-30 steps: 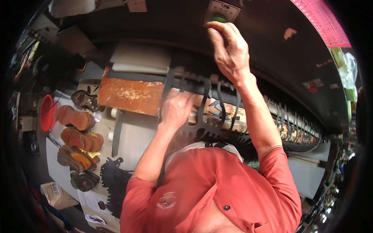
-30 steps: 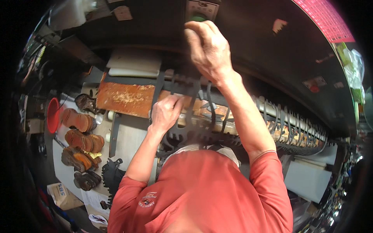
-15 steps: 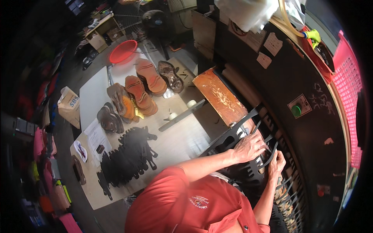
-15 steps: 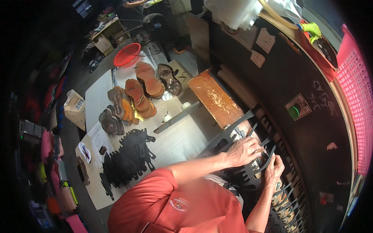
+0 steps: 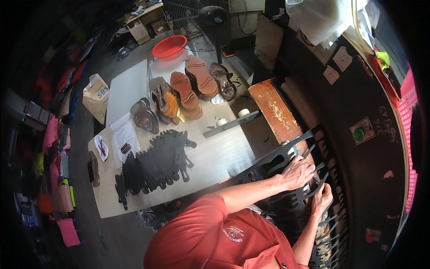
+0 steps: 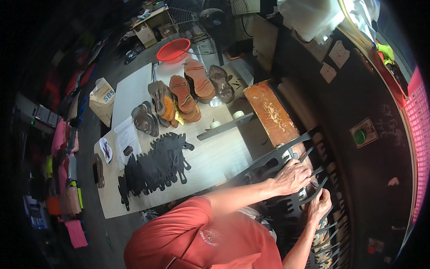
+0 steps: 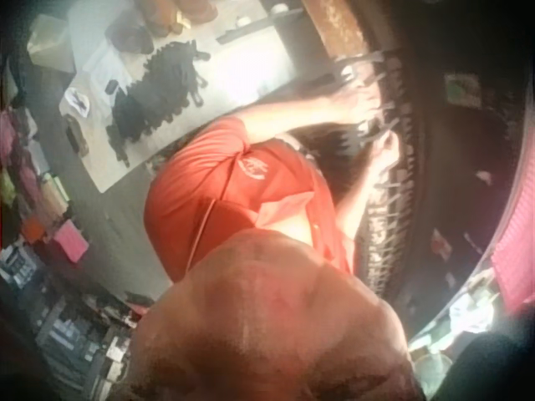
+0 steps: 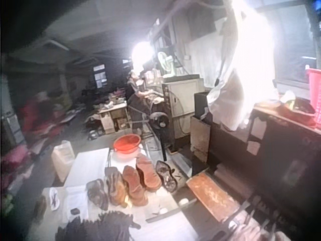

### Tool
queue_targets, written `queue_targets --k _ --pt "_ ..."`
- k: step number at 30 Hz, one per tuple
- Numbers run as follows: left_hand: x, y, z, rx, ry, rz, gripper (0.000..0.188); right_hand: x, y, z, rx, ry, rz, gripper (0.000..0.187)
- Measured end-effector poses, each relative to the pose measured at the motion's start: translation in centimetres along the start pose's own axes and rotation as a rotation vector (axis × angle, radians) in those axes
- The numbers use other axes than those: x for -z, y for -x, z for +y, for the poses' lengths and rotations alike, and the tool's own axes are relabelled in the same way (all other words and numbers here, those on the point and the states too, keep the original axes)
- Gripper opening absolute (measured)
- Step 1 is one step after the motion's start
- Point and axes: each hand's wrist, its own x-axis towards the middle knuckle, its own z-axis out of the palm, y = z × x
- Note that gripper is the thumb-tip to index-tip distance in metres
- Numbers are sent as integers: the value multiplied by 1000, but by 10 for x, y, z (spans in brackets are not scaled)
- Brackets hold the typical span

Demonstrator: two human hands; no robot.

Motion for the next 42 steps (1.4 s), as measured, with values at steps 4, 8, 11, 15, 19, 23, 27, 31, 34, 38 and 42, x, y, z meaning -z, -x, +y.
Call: queue_targets --k 4,8,11,15,19,23,27,31,34,38,42 --pt "-4 12 -4 11 17 -2 19 0 8 10 -89 -123 -26 35" --pt "9 39 -1 -10 27 23 22 7 22 -12 -94 -294 122 38" --pt "30 64 2 21 104 8 23 16 20 -54 -54 -181 128 25" --pt "59 97 3 -14 121 -72 23 -17 -13 -109 326 75 14 45" --pt "99 126 0 -41 191 -242 22 -71 -20 -130 392 172 -149 75" --pt "147 122 -12 39 473 -188 19 -108 0 -139 367 249 -158 75" --pt "162 74 -46 46 460 180 22 -129 13 -150 407 183 -68 71" --pt "152 51 -72 -9 234 105 42 -141 12 -153 501 287 21 57" --pt "141 56 -81 -129 78 93 44 -144 14 -152 482 152 69 57" --pt "128 62 -86 -88 -54 -24 50 -117 6 -157 300 51 -13 57" --pt "127 56 -87 -88 -50 -57 42 -45 -41 -166 -191 -773 -178 55"
